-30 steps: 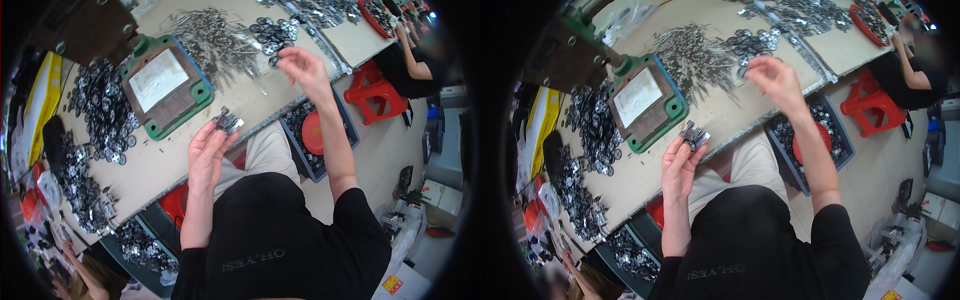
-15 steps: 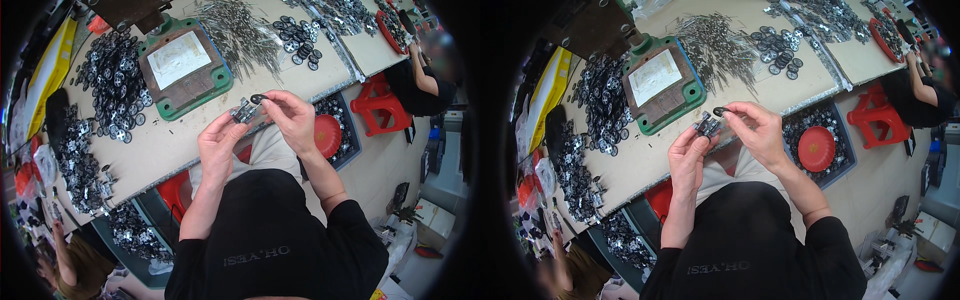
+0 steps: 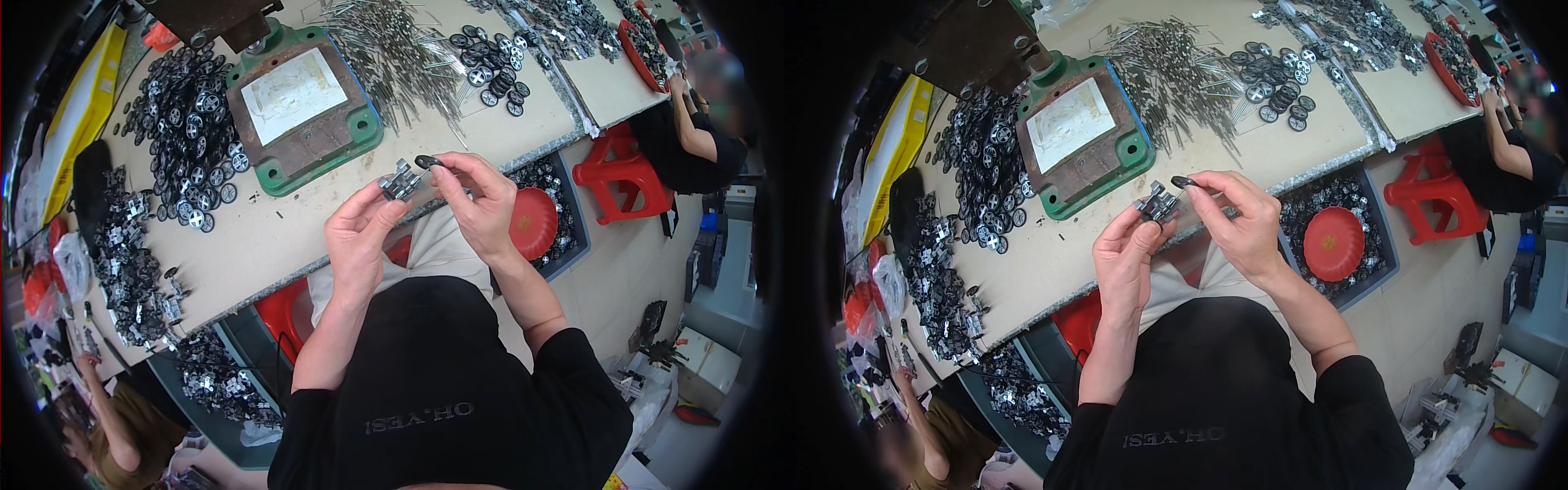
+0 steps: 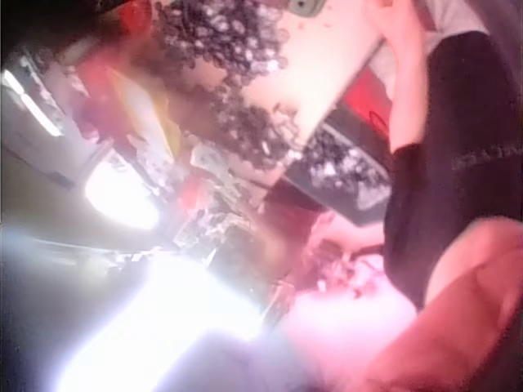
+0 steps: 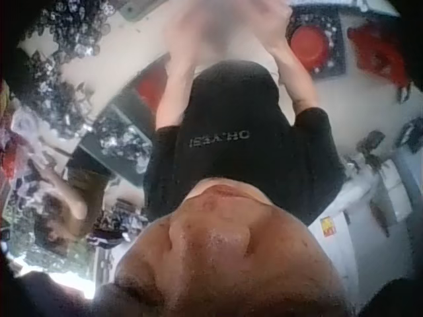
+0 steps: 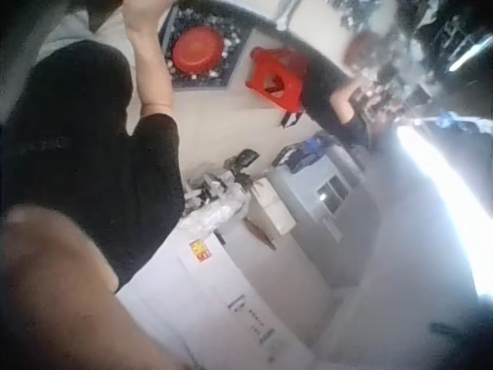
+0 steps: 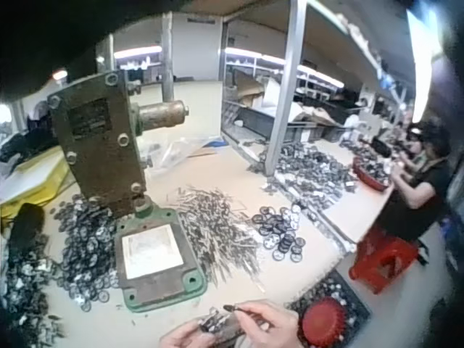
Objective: Assembling small mechanical components and using a manual press at a factory workbench.
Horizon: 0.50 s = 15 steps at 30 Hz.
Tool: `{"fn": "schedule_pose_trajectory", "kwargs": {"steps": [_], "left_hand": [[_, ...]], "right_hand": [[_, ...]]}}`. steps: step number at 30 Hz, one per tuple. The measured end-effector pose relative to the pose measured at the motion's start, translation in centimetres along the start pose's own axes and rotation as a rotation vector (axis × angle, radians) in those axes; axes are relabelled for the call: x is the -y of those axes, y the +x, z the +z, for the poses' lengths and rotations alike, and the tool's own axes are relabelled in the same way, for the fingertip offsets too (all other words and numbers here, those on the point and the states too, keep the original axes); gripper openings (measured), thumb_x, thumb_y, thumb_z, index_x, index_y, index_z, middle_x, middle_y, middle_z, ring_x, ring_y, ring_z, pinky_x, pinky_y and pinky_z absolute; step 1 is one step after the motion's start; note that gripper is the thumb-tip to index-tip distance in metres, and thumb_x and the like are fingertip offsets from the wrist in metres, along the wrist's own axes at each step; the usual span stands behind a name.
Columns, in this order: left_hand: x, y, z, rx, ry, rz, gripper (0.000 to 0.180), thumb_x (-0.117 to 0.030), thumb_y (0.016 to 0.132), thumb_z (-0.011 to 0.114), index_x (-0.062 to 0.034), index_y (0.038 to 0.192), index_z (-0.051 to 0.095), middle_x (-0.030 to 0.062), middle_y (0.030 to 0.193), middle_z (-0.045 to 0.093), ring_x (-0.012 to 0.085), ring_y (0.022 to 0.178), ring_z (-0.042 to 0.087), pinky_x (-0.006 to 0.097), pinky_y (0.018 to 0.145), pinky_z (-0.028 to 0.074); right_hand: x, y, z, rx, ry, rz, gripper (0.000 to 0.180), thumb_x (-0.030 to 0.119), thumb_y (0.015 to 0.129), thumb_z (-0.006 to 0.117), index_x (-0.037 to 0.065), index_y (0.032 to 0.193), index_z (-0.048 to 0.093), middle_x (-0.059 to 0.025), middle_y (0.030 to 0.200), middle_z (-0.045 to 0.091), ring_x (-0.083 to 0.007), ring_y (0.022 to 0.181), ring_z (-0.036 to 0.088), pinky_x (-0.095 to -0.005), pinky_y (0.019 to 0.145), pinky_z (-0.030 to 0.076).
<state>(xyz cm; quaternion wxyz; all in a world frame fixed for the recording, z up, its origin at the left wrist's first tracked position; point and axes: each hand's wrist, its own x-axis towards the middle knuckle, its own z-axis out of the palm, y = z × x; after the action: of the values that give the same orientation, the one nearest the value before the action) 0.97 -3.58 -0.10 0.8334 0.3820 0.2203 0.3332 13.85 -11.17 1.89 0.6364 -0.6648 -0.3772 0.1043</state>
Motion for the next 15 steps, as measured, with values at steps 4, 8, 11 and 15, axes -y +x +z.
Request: {"fn": "schedule_pose_trajectory", "kwargs": {"steps": [4, 8, 11, 15], "left_hand": [[0.1, -0.1, -0.1, -0.016, 0.009, 0.008, 0.031, 0.003, 0.084, 0.056, 0.0058, 0.114, 0.052, 0.0177, 0.105, 0.061, 0.0256, 0.096, 0.061, 0.035, 0.084, 0.053], [0.0, -0.1, 0.0, -0.013, 0.025, 0.019, 0.031, 0.003, 0.084, 0.057, 0.0056, 0.114, 0.052, 0.0176, 0.104, 0.061, 0.0249, 0.095, 0.062, 0.035, 0.083, 0.053], [-0.2, -0.1, -0.3, -0.014, 0.058, 0.032, 0.03, 0.001, 0.084, 0.057, 0.0054, 0.114, 0.053, 0.0169, 0.104, 0.061, 0.0242, 0.094, 0.062, 0.035, 0.084, 0.052], [-1.1, 0.2, -1.1, 0.028, -0.069, -0.054, 0.033, 0.003, 0.082, 0.059, 0.0074, 0.115, 0.053, 0.0155, 0.1, 0.063, 0.0187, 0.088, 0.063, 0.028, 0.08, 0.052]], "right_hand": [[-0.2, -0.3, 0.1, -0.003, -0.007, 0.005, 0.012, 0.0, 0.079, 0.064, -0.002, 0.09, 0.064, -0.0086, 0.084, 0.065, -0.0102, 0.067, 0.062, -0.0214, 0.056, 0.049], [-0.1, -0.5, 0.1, -0.006, -0.003, 0.007, 0.012, -0.001, 0.078, 0.064, -0.002, 0.09, 0.064, -0.0089, 0.083, 0.065, -0.0108, 0.067, 0.062, -0.0215, 0.056, 0.049], [-0.1, -0.3, -0.3, 0.077, -0.019, -0.041, 0.016, -0.004, 0.077, 0.064, -0.004, 0.093, 0.062, -0.01, 0.087, 0.063, -0.0127, 0.073, 0.062, -0.0224, 0.061, 0.051], [-0.6, 1.8, -2.5, 0.339, 0.045, -0.154, 0.022, -0.003, 0.073, 0.067, -0.002, 0.094, 0.064, -0.01, 0.086, 0.064, -0.0133, 0.079, 0.062, -0.0244, 0.069, 0.05]]}}
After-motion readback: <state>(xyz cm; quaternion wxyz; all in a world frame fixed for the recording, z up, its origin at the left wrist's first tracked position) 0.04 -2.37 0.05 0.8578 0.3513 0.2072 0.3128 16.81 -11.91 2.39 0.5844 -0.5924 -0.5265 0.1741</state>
